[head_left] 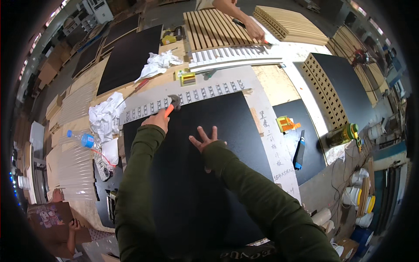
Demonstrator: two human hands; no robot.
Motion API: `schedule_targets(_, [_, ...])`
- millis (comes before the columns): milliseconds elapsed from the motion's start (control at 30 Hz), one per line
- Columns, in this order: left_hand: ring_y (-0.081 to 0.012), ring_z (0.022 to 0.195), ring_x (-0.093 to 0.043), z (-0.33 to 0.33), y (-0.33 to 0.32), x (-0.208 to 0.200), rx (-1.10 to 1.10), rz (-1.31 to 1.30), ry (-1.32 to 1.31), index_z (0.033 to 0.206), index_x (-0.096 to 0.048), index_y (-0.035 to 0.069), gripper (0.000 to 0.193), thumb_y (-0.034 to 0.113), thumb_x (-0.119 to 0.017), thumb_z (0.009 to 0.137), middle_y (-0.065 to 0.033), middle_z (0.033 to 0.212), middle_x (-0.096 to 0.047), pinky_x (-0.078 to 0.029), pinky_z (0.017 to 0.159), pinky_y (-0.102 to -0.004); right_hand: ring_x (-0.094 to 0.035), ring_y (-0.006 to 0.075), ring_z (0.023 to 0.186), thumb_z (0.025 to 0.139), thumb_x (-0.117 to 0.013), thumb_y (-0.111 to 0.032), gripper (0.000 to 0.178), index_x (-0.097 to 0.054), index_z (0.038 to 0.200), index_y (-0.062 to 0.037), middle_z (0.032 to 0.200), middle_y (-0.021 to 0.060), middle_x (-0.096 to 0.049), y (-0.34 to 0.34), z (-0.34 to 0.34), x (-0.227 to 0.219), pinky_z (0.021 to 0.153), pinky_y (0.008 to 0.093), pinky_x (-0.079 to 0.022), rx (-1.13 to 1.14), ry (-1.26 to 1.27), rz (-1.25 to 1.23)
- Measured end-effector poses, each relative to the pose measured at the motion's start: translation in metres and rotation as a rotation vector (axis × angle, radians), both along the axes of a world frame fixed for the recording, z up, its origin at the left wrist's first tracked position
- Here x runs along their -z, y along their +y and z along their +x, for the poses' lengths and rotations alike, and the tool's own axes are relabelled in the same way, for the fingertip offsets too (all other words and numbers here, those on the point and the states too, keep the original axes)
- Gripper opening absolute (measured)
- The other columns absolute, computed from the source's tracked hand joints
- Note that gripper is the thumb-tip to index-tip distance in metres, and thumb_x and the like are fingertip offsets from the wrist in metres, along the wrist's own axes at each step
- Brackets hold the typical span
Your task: The worker is aligning and hammering wood slats onto a black panel as part of furniture assembly.
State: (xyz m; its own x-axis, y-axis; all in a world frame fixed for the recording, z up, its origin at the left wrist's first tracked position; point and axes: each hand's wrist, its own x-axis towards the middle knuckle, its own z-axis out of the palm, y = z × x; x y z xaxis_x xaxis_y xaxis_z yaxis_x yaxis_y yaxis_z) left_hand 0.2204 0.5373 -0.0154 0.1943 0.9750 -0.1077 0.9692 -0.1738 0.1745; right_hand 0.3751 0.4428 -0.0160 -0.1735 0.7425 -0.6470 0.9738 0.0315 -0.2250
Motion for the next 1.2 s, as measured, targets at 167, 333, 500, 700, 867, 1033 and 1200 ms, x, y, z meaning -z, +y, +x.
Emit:
schedule_targets(167, [-0.036,0.073,-0.055,0.017,-0.002,0.011,-0.037,-0.009,0.003,0.096,-0.044,0.01,0.025,0.029,-0.044,0.08,-0.0195,0.073,-0.057,-0.042,0.063,-0.0463,0.004,0.0383,0.122,0.045,-0.078,-0.013,0.11,-0.009,0.128,-0.0325,0.136,-0.0016,0.009,0.0,-0.01,-0.003,0.087,0.0585,-0.028,-0.009,0.034,0.038])
schedule_targets(333, [-0.0343,0.076,-0.056,0.062,0.002,-0.003,0.097,0.047,-0.109,0.097,-0.047,0.01,0.026,0.028,-0.045,0.079,-0.0184,0.078,-0.058,-0.042,0.067,-0.0441,0.004,0.0389,0.122,0.051,-0.075,-0.021,0.096,-0.017,0.127,-0.0334,0.136,-0.0024,0.004,-0.004,0.013,0.002,0.086,0.0615,-0.026,0.091,0.071,0.044])
schedule_targets(500, [-0.0317,0.082,-0.055,0.073,0.005,-0.003,0.168,-0.07,0.075,0.099,-0.048,0.012,0.028,0.028,-0.05,0.075,-0.0182,0.085,-0.057,-0.042,0.07,-0.0433,0.001,0.0389,0.121,0.083,-0.036,-0.028,0.038,-0.032,0.121,-0.0321,0.135,0.001,-0.005,-0.01,0.006,0.007,0.084,0.0649,-0.022,0.076,0.198,0.169])
schedule_targets(700, [-0.01,0.046,-0.045,0.194,-0.049,0.071,0.284,-0.447,-0.52,0.083,-0.05,0.002,0.016,0.016,-0.052,0.075,-0.0042,0.059,-0.047,-0.037,0.04,-0.0258,-0.019,0.0267,0.121,0.075,-0.051,-0.033,0.052,-0.037,0.119,-0.0103,0.13,0.0087,-0.024,-0.1,0.041,0.013,0.096,0.0477,-0.017,-0.078,0.179,0.291])
schedule_targets(867, [-0.0106,0.037,-0.039,0.307,-0.151,0.091,-0.21,-0.791,-1.35,0.073,-0.044,0.005,0.014,0.016,-0.051,0.076,-0.0012,0.051,-0.04,-0.031,0.031,-0.0257,-0.031,0.0213,0.115,0.075,-0.048,-0.03,0.053,-0.033,0.121,-0.0092,0.124,0.0111,-0.033,-0.211,0.059,0.111,0.097,0.0307,-0.021,0.13,0.596,0.829])
schedule_targets(1033, [-0.0192,0.055,-0.048,0.343,-0.211,0.133,-0.302,-0.663,-1.023,0.098,-0.046,0.006,0.025,0.021,-0.048,0.077,-0.0063,0.067,-0.048,-0.044,0.045,-0.0334,-0.026,0.0248,0.117,0.07,-0.053,-0.036,0.057,-0.039,0.117,-0.0061,0.123,0.0122,-0.034,-0.284,0.121,0.091,0.096,0.0421,-0.019,0.106,0.599,0.715])
schedule_targets(1200, [-0.029,0.092,-0.043,0.303,-0.26,0.067,0.191,0.167,-0.694,0.11,-0.043,-0.002,0.048,0.019,-0.058,0.07,-0.0185,0.103,-0.043,-0.037,0.08,-0.033,-0.02,0.0336,0.119,0.066,-0.057,-0.041,0.073,-0.028,0.122,-0.0032,0.127,0.0171,-0.025,-0.327,0.192,0.047,0.094,0.0507,-0.018,0.081,0.482,0.521])
